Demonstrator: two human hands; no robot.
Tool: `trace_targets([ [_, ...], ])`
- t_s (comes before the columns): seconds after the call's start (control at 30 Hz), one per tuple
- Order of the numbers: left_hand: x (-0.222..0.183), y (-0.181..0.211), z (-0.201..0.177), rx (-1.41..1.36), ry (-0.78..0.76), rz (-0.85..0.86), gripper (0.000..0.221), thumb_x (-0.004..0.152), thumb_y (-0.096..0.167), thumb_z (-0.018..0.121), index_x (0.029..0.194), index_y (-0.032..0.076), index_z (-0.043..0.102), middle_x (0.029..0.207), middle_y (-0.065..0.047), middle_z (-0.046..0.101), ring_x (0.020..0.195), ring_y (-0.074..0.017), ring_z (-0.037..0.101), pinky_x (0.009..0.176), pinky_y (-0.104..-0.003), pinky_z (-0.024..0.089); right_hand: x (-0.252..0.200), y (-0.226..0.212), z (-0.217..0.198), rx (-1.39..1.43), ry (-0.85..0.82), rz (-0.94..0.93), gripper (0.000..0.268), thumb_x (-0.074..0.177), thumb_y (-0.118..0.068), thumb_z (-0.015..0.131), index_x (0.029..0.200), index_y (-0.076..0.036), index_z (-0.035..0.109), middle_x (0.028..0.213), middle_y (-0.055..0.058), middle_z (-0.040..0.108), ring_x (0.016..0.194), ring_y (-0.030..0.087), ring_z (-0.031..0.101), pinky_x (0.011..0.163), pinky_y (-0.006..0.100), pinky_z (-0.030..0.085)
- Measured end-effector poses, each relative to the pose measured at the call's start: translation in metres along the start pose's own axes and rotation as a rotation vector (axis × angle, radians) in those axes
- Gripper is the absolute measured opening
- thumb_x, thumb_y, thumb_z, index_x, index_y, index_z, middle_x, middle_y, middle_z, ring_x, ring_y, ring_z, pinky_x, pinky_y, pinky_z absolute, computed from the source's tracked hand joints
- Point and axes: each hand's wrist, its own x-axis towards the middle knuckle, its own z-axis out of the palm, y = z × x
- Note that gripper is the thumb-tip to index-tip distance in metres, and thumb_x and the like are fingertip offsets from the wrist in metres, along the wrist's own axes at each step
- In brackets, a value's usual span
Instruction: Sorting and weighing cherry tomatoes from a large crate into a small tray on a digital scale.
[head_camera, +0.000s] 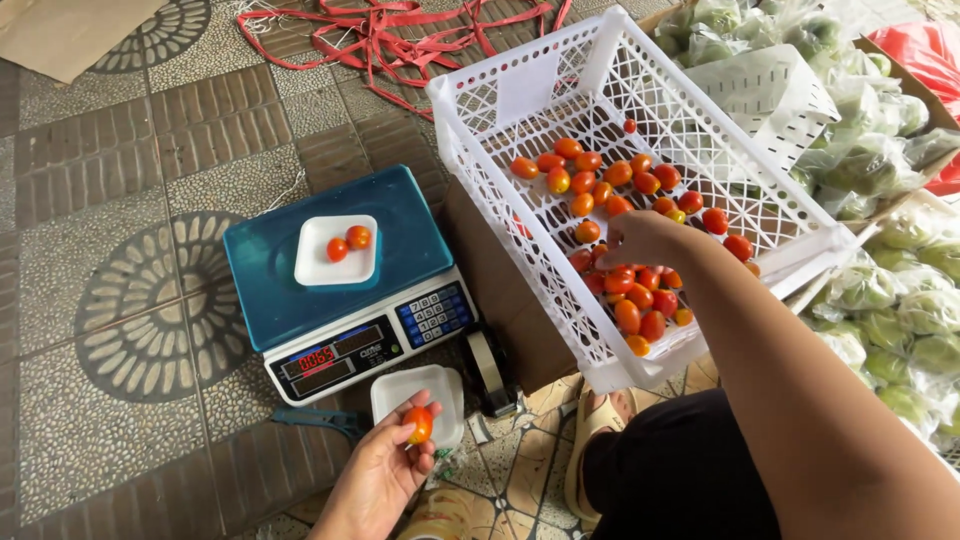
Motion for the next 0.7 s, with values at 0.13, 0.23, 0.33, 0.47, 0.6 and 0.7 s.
trace_targets([
  [0.13,-0.005,0.001,0.005,-0.010,0.026,-0.004,0.046,0.095,0.001,0.049,0.138,0.005,0.065,0.129,-0.016,0.069,0.075,-0.0192,0.053,0.063,-0.027,0.046,-0.014,-0.016,0.004,-0.200,-0.112,0.049,0.061,0.084,-0.059,0.077,0.119,-0.011,0.063,0.102,0.008,0.068,0.085,0.022,0.061,0.071,0.033,0.051],
  [0.23,-0.006,0.001,0.009,-0.009,0.017,-0.002,0.047,0.093,0.000,0.051,0.137,0.005,0.065,0.127,-0.015,0.069,0.074,-0.0187,0.053,0.062,-0.027,0.045,-0.009,-0.015,0.007,-0.296,-0.116,0.004,0.046,0.088,-0.049,0.078,0.108,-0.009,0.068,0.091,0.005,0.064,0.078,0.018,0.054,0.067,0.030,0.047],
  [0.33,-0.009,0.000,0.012,-0.002,0.028,0.000,0.046,0.092,-0.002,0.051,0.135,0.005,0.066,0.127,-0.016,0.069,0.073,-0.0189,0.053,0.063,-0.028,0.045,-0.035,-0.021,-0.004,-0.176,-0.137,-0.003,0.015,0.092,-0.022,0.072,0.093,-0.009,0.065,0.079,0.005,0.062,0.068,0.018,0.053,0.059,0.028,0.048],
  [0.47,-0.009,-0.001,0.009,-0.021,0.006,0.000,0.047,0.090,-0.002,0.049,0.133,0.005,0.067,0.122,-0.015,0.070,0.073,-0.0197,0.054,0.061,-0.027,0.047,-0.055,-0.011,-0.027,0.375,0.059,-0.168,0.029,0.090,0.001,0.063,0.118,-0.009,0.066,0.139,0.000,0.063,0.068,0.015,0.053,0.056,0.027,0.048],
  [0.6,-0.003,-0.003,0.008,-0.027,0.012,-0.035,0.044,0.087,-0.003,0.052,0.126,0.008,0.070,0.119,-0.012,0.071,0.071,-0.0185,0.055,0.058,-0.026,0.049,-0.069,-0.005,-0.038,0.955,0.194,-0.514,0.045,0.080,0.009,0.073,0.119,-0.009,0.059,0.114,0.007,0.070,0.064,0.012,0.057,0.047,0.024,0.044],
  [0.7,-0.009,-0.002,0.014,-0.053,0.000,-0.014,0.040,0.086,-0.004,0.053,0.122,0.006,0.068,0.112,-0.014,0.069,0.070,-0.0194,0.054,0.055,-0.027,0.048,-0.073,-0.013,-0.034,1.197,-0.035,-0.874,0.035,0.092,-0.002,0.062,0.126,-0.006,0.060,0.084,0.006,0.066,0.051,0.009,0.058,0.048,0.024,0.056],
])
